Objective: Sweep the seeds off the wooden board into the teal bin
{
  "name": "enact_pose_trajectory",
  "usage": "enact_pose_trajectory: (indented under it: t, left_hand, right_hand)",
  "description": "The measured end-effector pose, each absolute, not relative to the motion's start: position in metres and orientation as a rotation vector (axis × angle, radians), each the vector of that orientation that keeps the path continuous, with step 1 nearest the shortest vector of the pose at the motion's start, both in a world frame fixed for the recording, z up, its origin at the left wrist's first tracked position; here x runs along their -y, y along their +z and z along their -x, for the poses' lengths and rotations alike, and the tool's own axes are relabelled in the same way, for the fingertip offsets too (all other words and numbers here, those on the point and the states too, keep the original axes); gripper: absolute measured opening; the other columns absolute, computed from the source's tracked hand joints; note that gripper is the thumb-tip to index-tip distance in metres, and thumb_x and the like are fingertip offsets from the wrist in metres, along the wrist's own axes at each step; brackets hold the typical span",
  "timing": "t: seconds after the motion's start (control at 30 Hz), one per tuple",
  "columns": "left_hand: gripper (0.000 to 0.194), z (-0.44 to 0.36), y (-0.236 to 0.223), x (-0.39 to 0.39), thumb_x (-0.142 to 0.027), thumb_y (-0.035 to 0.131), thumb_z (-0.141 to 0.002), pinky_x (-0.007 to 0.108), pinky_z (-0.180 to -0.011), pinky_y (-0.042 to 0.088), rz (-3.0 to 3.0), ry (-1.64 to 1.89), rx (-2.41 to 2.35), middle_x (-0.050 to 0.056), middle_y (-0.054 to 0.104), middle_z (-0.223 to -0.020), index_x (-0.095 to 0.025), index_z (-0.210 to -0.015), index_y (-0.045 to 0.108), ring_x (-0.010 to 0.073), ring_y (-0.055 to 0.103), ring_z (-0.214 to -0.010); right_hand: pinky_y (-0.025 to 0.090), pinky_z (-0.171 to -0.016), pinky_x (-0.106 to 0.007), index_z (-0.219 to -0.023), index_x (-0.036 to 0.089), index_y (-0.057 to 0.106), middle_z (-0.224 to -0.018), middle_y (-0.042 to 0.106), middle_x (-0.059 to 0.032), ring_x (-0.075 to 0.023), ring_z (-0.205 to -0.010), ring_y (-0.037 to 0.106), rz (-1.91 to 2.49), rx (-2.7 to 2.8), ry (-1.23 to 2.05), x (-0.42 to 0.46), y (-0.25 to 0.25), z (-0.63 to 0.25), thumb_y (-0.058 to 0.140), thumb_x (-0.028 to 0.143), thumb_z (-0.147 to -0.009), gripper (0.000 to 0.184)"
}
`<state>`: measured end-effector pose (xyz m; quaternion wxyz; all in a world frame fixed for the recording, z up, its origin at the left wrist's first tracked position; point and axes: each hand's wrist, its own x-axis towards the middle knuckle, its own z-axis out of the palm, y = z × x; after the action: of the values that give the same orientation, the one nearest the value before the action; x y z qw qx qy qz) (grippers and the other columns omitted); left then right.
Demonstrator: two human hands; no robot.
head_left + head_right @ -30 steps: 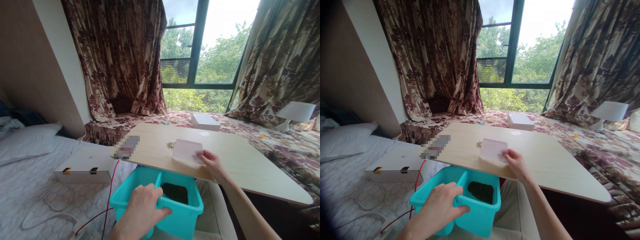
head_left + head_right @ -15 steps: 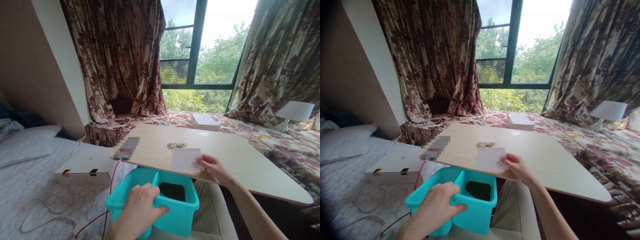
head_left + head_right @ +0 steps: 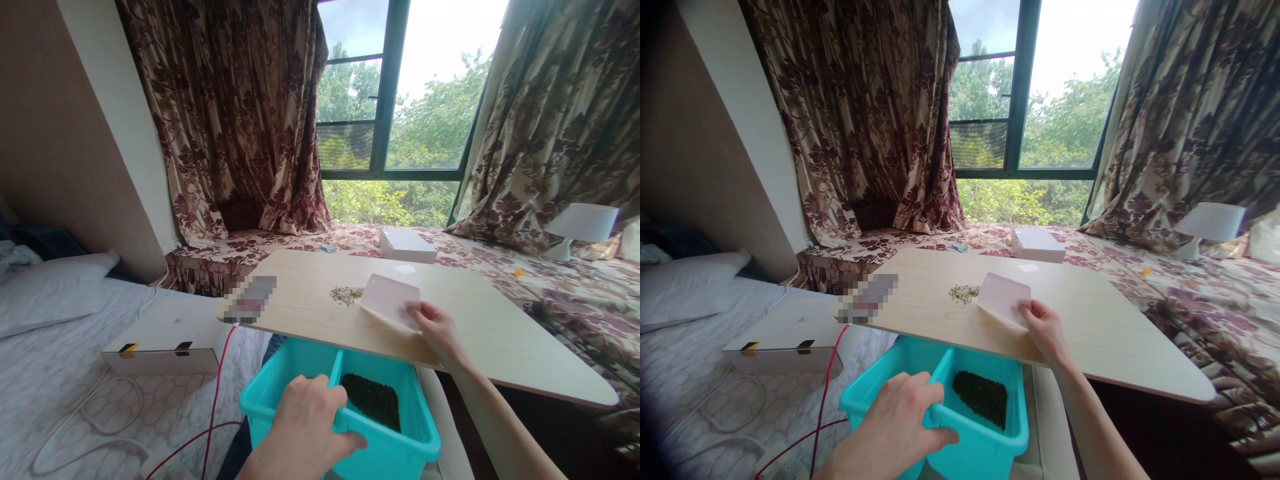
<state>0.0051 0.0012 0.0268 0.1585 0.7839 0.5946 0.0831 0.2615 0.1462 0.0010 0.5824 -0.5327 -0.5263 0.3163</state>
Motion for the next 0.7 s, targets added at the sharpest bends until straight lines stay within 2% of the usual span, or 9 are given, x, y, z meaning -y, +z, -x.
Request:
enact_pose_trajectory:
  t: [0.37, 0.7]
  left_hand:
    - [0.032, -0.005, 0.029, -0.002, -0.053, 0.072, -0.068, 0.035, -0.074, 0.04, -2.283, 0.215, -1.705, 0.001, 0.061, -0.082, -0.024, -0.078, 0.064, 0.024, 0.057, -0.083]
    - [0.032, -0.016, 0.027, -0.007, -0.053, 0.071, -0.07, 0.037, -0.079, 0.042, -2.37, 0.221, -1.653, 0.002, 0.061, -0.082, -0.024, -0.08, 0.064, 0.0237, 0.057, -0.083]
  right_hand:
    - [0.05, -0.064, -0.031, -0.079, 0.017, 0.073, -0.082, 0.075, -0.0074, -0.0227, -0.074, 0.067, 1.242, 1.262, 0.764, -0.152, -0.001, -0.253, 0.07, 0.046, -0.06, 0.035]
    - [0.051, -0.064, -0.031, -0.083, 0.017, 0.073, -0.087, 0.075, -0.0084, -0.0236, -0.076, 0.067, 1.248, 1.279, 0.768, -0.15, -0.007, -0.255, 0.07, 0.048, -0.062, 0.038]
